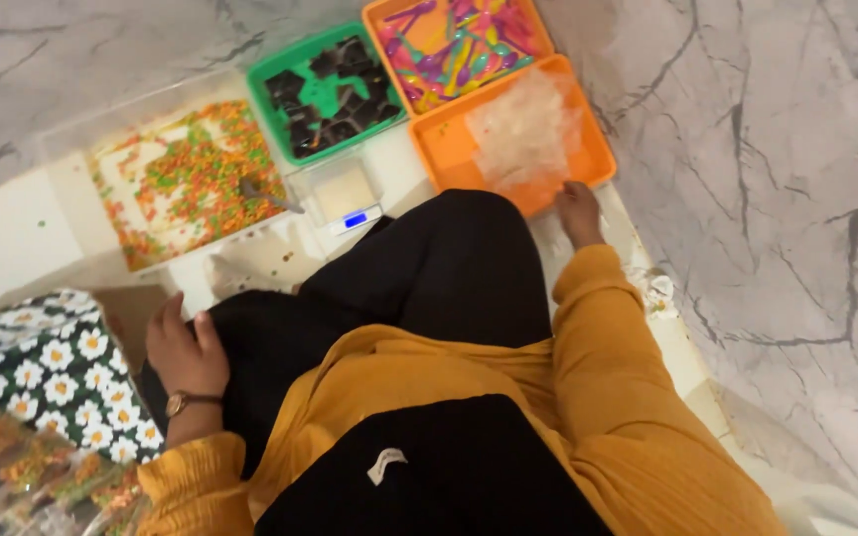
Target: Filling small plastic bags with colorful beads, weighing them on a digital scale, and organizing them into a tray.
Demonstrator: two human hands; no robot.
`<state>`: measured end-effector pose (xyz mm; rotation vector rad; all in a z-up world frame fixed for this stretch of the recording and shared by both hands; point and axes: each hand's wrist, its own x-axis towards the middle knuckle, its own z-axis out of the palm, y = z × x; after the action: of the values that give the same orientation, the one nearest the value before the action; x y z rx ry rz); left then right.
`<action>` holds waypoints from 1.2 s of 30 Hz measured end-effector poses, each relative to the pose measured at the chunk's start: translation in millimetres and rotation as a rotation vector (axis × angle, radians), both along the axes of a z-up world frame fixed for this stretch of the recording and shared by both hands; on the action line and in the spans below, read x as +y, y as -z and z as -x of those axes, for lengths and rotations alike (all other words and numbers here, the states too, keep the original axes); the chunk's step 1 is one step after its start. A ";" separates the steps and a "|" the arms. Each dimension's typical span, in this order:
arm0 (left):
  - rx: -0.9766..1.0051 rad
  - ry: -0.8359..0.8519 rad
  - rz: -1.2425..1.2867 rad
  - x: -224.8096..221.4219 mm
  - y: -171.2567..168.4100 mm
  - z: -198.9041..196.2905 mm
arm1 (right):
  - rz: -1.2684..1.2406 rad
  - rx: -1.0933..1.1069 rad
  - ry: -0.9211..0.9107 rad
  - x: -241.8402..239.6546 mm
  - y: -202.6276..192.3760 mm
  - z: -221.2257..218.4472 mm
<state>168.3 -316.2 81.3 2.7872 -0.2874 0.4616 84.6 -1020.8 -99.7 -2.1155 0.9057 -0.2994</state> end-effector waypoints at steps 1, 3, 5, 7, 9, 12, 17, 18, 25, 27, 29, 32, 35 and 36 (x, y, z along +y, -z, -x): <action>0.002 0.013 -0.002 -2.3 -2.7 -1.3 | -0.002 0.002 0.013 15.7 -18.5 -8.3; 0.043 0.002 -0.035 -5.4 -8.5 -3.4 | 0.053 0.293 -0.094 47.4 -55.5 -29.5; 0.075 -0.021 -0.067 -6.7 -6.9 -4.0 | 0.141 0.348 -0.189 71.8 -85.7 -47.3; 0.105 -0.048 -0.101 -7.1 -5.8 -4.2 | 0.228 0.401 -0.290 83.9 -90.0 -60.6; 0.127 -0.064 -0.116 -7.5 -5.3 -5.3 | 0.395 0.249 -0.427 83.6 -68.5 -69.5; 0.143 -0.084 -0.152 -5.4 -0.4 -7.4 | 0.473 0.239 -0.439 77.7 -55.3 -79.7; 0.178 -0.070 -0.127 -27.4 -29.0 -8.1 | 0.598 0.127 -0.450 61.2 -34.1 -90.6; 0.174 -0.050 -0.102 -34.7 -38.9 -7.0 | 0.600 0.080 -0.462 62.5 -43.8 -93.1; 0.248 -0.142 -0.148 -22.3 -18.2 -10.5 | 0.657 0.141 -0.526 38.9 -3.4 -99.6; 0.269 -0.151 -0.169 -20.3 -17.4 -9.0 | 0.705 0.100 -0.521 38.5 -3.0 -96.9; 0.280 -0.157 -0.173 -21.1 -19.5 -8.9 | 0.701 0.105 -0.515 34.8 -8.8 -96.2; 0.297 -0.162 -0.169 -21.5 -22.1 -9.8 | 0.634 0.082 -0.488 33.9 -47.5 -97.7; 0.302 -0.171 -0.149 -22.7 -20.0 -9.1 | 0.519 -0.030 -0.415 16.6 -63.4 -97.5; 0.291 -0.176 -0.135 -23.5 -18.9 -10.2 | 0.467 -0.119 -0.353 7.6 -62.7 -97.6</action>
<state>178.5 -339.7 100.2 2.9744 -0.0080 0.0718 182.1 -1013.2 -36.9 -2.6016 0.4019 -0.4810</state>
